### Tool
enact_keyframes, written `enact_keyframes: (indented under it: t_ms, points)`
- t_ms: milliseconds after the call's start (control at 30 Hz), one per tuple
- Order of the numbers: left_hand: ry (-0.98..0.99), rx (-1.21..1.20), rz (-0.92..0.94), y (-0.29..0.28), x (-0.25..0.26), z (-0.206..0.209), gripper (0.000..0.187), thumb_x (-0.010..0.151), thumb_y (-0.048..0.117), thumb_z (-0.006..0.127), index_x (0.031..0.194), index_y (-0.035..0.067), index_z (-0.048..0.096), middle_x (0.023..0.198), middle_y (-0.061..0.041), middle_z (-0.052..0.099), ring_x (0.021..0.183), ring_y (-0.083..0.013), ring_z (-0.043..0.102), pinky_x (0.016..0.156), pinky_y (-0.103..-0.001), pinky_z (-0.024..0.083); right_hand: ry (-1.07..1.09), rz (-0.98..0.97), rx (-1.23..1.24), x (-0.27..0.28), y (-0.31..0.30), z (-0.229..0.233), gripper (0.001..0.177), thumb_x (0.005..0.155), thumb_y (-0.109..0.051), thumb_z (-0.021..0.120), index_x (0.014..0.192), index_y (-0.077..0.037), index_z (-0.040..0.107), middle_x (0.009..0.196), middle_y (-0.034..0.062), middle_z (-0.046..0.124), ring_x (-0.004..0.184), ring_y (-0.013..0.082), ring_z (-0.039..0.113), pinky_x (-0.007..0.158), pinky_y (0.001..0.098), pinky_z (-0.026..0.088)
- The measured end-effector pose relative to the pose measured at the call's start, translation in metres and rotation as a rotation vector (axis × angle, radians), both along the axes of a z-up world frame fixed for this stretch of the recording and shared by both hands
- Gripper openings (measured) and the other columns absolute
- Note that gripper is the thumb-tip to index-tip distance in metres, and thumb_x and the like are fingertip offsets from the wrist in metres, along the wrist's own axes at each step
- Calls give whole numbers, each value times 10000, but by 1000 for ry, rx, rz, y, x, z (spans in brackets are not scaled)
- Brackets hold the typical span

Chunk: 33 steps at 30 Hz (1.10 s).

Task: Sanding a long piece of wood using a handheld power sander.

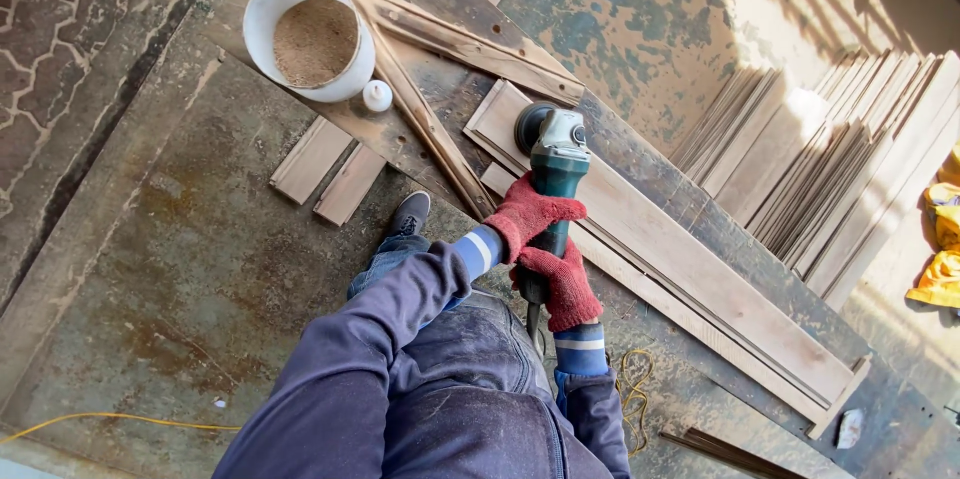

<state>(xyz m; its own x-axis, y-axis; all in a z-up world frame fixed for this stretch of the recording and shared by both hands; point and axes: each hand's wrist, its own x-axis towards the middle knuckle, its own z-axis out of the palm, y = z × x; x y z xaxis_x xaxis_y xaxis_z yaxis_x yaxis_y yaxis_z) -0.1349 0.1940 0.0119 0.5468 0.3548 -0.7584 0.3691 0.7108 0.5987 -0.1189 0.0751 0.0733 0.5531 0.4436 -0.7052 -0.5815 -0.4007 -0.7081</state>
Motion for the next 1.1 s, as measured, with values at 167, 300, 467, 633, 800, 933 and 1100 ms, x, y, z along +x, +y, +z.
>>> enact_keyframes:
  t_ms: [167,300,467,633,800,933,1100]
  points:
    - [42,59,61,28,-11,-8,681,459,345,1005,1016,145,669,664,-48,708,713,-218,753,829,-330,577,19,95,30,-4,31,4,389,640,-14,830,985,37,657,705,234,631,503,414,686,411,500,568]
    - [27,82,43,40,-18,10,632,479,278,975,982,64,657,625,-49,668,665,-178,719,778,-267,551,13,111,16,0,34,6,401,631,-29,832,987,45,663,715,242,646,509,418,692,418,511,576]
    - [26,17,44,24,-3,0,698,489,341,1005,1071,142,676,723,-66,725,786,-239,755,909,-364,553,7,76,1,5,24,4,390,647,-40,832,978,55,649,726,244,636,510,398,686,430,498,581]
    - [29,21,10,25,0,6,731,481,348,1000,1094,130,666,736,-62,725,824,-234,755,962,-380,537,7,73,1,4,24,7,382,645,-26,828,969,54,643,716,245,622,506,410,683,426,501,576]
    - [31,31,82,43,-20,18,644,485,300,1001,1012,107,684,679,-69,691,742,-218,737,867,-312,543,40,130,-9,1,34,5,426,639,-50,843,998,56,638,741,256,649,525,397,688,434,496,588]
    - [15,28,68,31,-16,14,608,478,291,994,965,87,692,656,-53,676,695,-187,716,803,-285,561,37,114,-16,2,28,9,444,622,-33,861,1001,52,646,736,245,644,520,402,687,431,498,586]
    - [21,22,32,-18,23,-1,639,481,277,1009,1021,142,696,718,-62,720,720,-211,743,834,-332,563,21,-12,-27,16,-14,2,443,620,-27,858,995,60,639,738,257,633,522,408,684,431,508,573]
